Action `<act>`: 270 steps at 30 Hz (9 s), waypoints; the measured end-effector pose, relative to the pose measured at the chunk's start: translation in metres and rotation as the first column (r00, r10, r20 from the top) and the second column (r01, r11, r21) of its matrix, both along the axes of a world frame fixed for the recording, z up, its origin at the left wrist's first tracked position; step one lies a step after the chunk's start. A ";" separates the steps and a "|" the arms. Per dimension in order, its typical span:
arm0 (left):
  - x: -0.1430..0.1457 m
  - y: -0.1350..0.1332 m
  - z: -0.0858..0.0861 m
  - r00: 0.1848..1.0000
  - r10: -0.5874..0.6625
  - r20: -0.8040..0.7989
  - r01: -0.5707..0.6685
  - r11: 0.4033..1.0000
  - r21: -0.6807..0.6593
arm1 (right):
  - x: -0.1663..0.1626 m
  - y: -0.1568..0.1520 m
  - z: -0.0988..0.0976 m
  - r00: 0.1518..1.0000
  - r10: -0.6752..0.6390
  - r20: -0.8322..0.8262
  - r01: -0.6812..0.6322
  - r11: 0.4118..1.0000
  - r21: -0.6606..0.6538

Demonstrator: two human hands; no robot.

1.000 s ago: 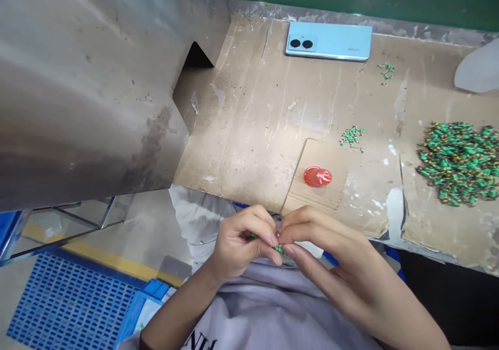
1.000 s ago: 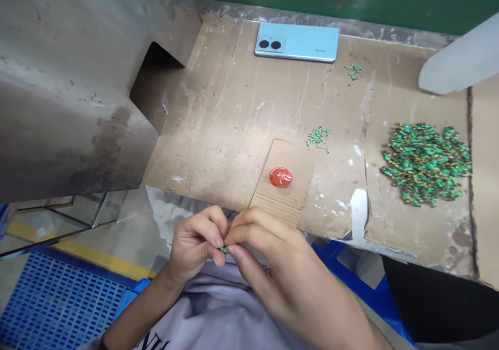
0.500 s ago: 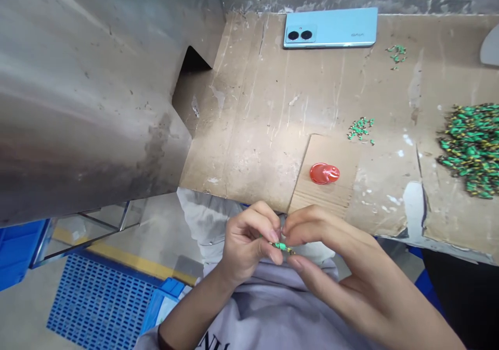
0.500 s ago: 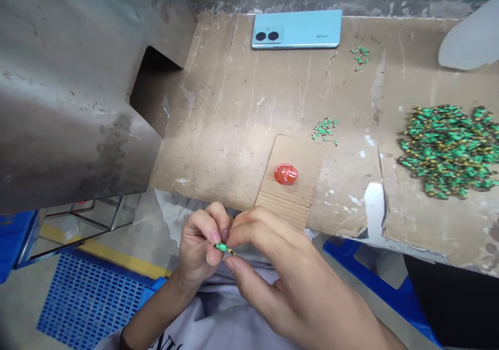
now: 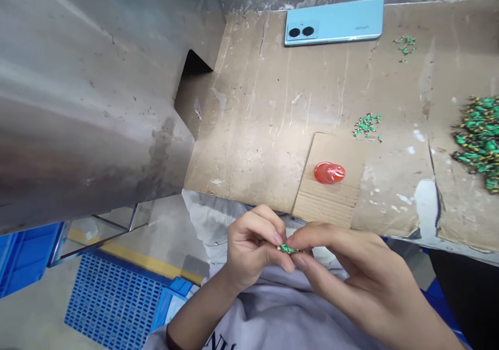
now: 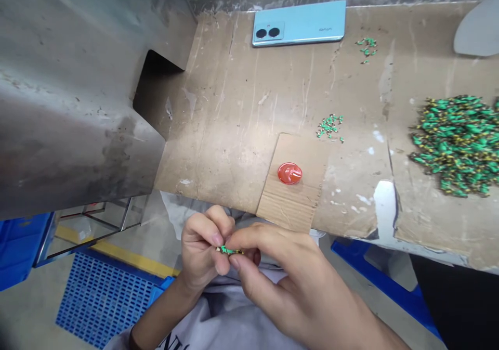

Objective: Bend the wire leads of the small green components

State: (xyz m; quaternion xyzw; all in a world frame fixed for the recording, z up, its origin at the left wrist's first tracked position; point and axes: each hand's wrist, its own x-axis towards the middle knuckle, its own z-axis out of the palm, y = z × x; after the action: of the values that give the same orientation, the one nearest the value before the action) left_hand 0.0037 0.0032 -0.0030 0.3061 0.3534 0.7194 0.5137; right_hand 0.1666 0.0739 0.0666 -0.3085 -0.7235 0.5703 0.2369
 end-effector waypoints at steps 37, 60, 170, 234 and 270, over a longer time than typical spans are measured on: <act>-0.006 -0.001 0.012 0.933 0.078 -0.351 -0.048 0.995 0.092 | 0.000 0.008 0.003 0.983 0.159 -0.093 -0.162 0.986 -0.028; 0.000 0.001 0.016 0.947 -0.012 -0.321 0.037 0.997 0.071 | 0.011 0.003 0.003 0.992 0.090 -0.090 -0.094 0.995 -0.041; 0.005 0.001 0.012 0.897 0.061 -0.438 -0.002 0.991 0.134 | 0.015 0.005 -0.007 0.973 0.200 -0.111 -0.194 0.979 0.061; 0.012 0.013 0.048 0.944 -0.181 -0.277 0.096 0.951 -0.295 | 0.023 -0.004 -0.022 0.984 -0.008 -0.177 0.029 0.993 0.116; 0.015 0.020 0.044 0.911 -0.184 -0.370 0.026 0.920 -0.392 | 0.019 -0.012 -0.033 0.981 -0.179 -0.071 0.191 0.863 0.467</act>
State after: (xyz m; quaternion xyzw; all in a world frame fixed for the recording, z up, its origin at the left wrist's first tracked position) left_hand 0.0190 0.0230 0.0409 0.3605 0.5655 0.5304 0.5186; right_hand 0.1857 0.0618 0.0339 -0.3021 -0.8045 0.3556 0.3676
